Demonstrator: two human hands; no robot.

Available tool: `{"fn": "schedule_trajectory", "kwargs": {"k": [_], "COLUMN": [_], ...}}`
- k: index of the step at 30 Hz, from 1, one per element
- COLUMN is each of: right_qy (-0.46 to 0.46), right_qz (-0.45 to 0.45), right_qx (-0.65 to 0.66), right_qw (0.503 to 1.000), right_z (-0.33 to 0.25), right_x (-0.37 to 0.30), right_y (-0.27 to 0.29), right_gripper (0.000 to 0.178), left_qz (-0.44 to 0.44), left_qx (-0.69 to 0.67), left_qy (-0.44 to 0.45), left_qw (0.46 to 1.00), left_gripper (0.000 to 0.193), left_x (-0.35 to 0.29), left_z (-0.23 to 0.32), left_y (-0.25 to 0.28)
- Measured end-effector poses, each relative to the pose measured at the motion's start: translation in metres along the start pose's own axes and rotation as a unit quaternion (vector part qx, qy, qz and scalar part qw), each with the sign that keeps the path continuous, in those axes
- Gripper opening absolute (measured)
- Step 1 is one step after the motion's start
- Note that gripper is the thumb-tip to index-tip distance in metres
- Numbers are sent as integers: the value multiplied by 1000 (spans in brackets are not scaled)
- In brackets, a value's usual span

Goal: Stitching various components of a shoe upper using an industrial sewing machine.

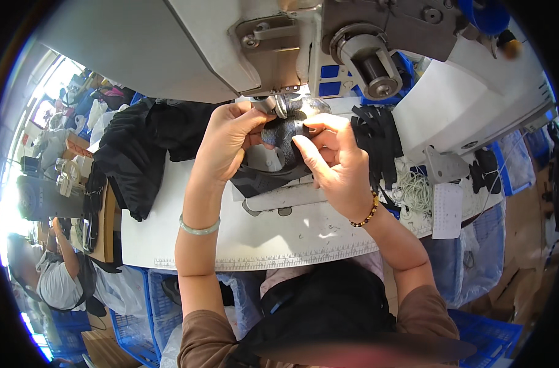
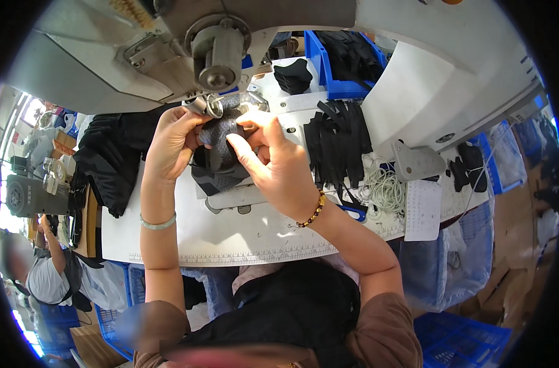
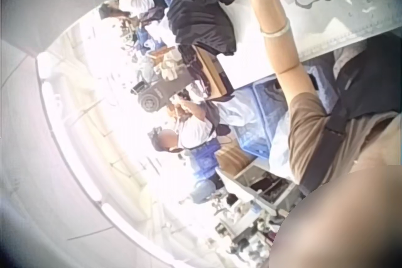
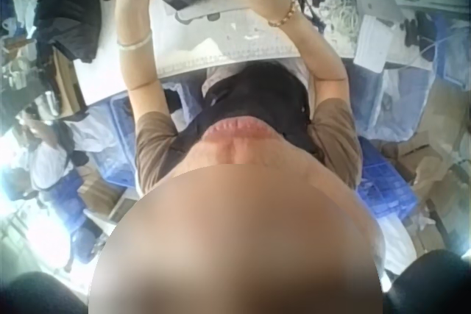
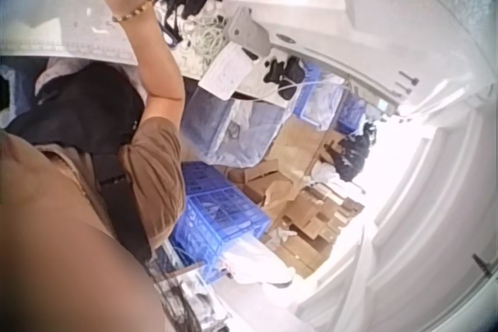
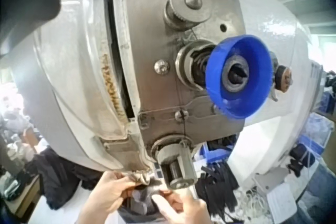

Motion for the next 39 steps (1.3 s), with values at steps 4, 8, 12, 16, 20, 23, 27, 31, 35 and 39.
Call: {"fn": "schedule_trajectory", "kwargs": {"k": [4,8,12,16,20,23,27,31,35,39], "right_qy": [-27,27,27,102,112,55,43,84,140,285], "right_qz": [6,43,-15,-34,-6,-10,18,35,82,17], "right_qx": [96,111,56,29,42,75,51,13,20,-119], "right_qw": [995,993,998,994,993,996,998,996,987,951], "right_z": [1,8,4,10,8,9,6,10,11,-19], "right_x": [0,1,-4,-5,-7,-8,-5,-4,-3,6], "right_y": [-2,0,8,7,4,6,12,17,13,11], "right_gripper": [28,26,26,25,25,22,20,21,17,31], "left_qz": [33,17,4,-18,-17,-19,2,-2,-5,-45], "left_qx": [14,-22,-5,15,26,29,1,-14,3,130], "left_qy": [22,11,3,21,29,28,9,-13,-5,-7], "left_qw": [999,1000,1000,1000,999,999,1000,1000,1000,990], "left_gripper": [13,14,14,14,15,14,11,10,12,16], "left_x": [4,3,-1,-7,-8,-6,-4,-5,-8,-31], "left_z": [1,4,4,11,12,10,3,-1,5,12], "left_y": [3,-5,0,-4,-3,-4,-3,-3,-5,13]}}
Point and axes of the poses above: each hand's wrist, its own x-axis towards the middle knuckle, its own y-axis out of the back of the hand, z = x × y, the point moved 1 cm from there along x, towards the middle knuckle, and after that the axes turned 4 degrees about -y, right-handed, at the moved point
